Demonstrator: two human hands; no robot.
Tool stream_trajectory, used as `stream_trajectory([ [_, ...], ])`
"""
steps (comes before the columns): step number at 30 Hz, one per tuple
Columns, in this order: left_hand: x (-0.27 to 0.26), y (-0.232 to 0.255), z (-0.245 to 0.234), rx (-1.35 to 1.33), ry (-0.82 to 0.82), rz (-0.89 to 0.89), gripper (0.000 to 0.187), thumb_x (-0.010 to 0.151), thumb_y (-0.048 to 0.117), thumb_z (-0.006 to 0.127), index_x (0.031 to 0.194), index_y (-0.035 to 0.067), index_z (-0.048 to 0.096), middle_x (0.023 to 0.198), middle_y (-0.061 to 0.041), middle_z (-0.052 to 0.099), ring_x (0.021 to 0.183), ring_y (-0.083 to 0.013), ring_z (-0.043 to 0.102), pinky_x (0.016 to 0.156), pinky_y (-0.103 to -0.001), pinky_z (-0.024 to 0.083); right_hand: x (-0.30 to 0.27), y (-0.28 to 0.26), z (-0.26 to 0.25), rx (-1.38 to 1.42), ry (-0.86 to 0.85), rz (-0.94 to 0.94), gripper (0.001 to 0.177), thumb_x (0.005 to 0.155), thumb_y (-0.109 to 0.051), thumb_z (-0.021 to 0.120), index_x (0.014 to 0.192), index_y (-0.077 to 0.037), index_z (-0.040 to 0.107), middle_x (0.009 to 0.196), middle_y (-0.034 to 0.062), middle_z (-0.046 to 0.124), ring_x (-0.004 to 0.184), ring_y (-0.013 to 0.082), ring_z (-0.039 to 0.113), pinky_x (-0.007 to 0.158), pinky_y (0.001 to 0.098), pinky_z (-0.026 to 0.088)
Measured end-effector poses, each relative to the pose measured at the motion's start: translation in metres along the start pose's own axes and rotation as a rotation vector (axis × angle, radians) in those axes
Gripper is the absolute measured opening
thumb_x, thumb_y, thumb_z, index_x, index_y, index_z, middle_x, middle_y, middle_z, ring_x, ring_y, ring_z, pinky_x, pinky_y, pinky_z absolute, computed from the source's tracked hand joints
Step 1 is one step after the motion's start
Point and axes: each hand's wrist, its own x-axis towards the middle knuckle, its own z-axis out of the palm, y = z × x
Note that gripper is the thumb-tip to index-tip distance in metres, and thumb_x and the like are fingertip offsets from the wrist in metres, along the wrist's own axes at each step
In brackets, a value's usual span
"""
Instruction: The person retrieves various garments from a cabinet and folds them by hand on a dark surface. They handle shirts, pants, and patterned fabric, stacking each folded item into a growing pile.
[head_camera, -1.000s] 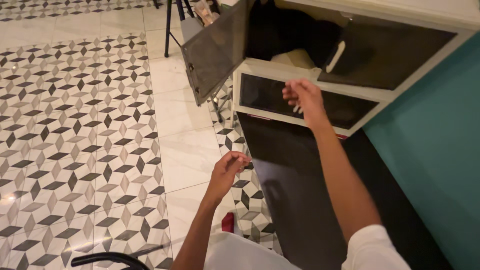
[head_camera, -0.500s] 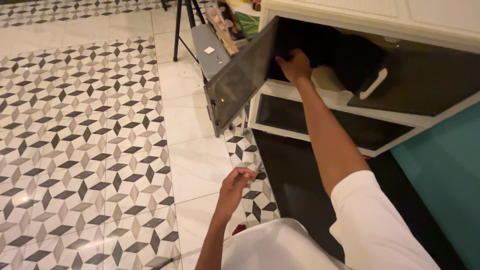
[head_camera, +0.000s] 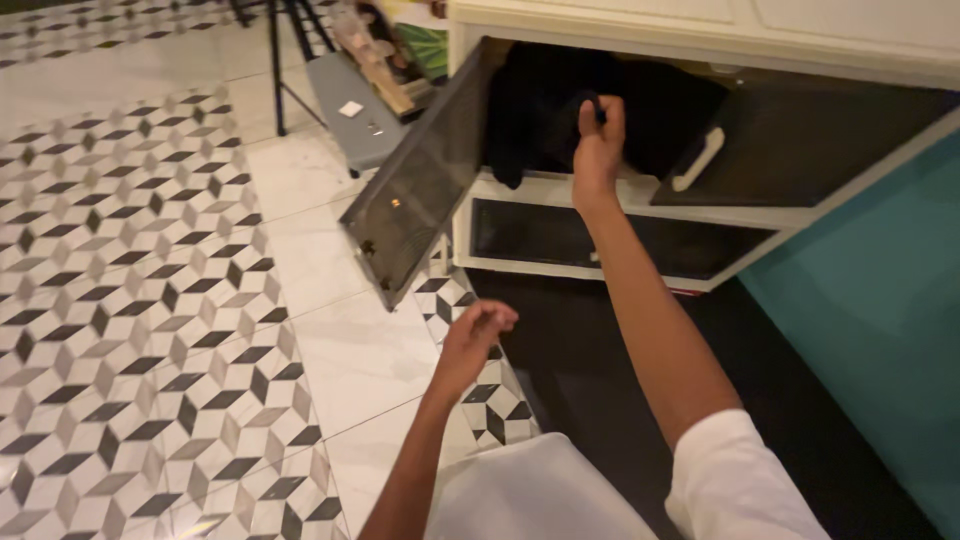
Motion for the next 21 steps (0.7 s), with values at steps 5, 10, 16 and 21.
stream_trajectory([
  [5, 0.062, 0.035, 0.02, 0.273, 0.157, 0.359, 0.021, 0.102, 0.012, 0.061, 0.123, 0.007, 0.061, 0.119, -0.011, 0.065, 0.112, -0.0238, 0.062, 0.098, -0.035, 0.05, -0.05, -0.079, -0.029, 0.018, -0.067, 0.104, 0.013, 0.107, -0.022, 0.062, 0.107, -0.013, 0.054, 0.078, -0.0074, 0.038, 0.067, 0.0031, 0.031, 0.056, 0.0215, 0.026],
  [10, 0.119, 0.085, 0.031, 0.719, 0.293, 0.813, 0.076, 0.082, 0.002, 0.074, 0.151, 0.004, 0.041, 0.156, -0.025, 0.032, 0.142, -0.0474, 0.036, 0.115, -0.056, 0.035, -0.098, -0.114, -0.04, -0.146, -0.23, -0.004, 0.013, 0.109, -0.017, 0.063, 0.108, -0.007, 0.054, 0.087, -0.0071, 0.05, 0.077, 0.0021, 0.045, 0.067, 0.0203, 0.038],
  [16, 0.171, 0.095, 0.032, 1.112, 0.196, 0.649, 0.079, 0.058, -0.012, 0.076, 0.131, 0.016, 0.063, 0.15, -0.022, 0.042, 0.135, -0.0469, 0.042, 0.103, -0.058, 0.041, -0.149, -0.098, -0.053, -0.347, -0.305, -0.028, 0.016, 0.105, -0.013, 0.068, 0.113, -0.003, 0.058, 0.089, -0.0033, 0.05, 0.082, 0.0045, 0.045, 0.074, 0.0218, 0.041],
  [21, 0.18, 0.067, 0.025, 0.891, 0.247, 0.672, 0.063, 0.07, -0.018, 0.069, 0.128, 0.007, 0.065, 0.135, -0.014, 0.065, 0.125, -0.0387, 0.061, 0.106, -0.046, 0.051, -0.14, -0.069, -0.063, -0.193, -0.091, -0.055, 0.024, 0.108, -0.023, 0.06, 0.122, -0.004, 0.056, 0.12, 0.0036, 0.064, 0.093, 0.0072, 0.054, 0.082, 0.0245, 0.046],
])
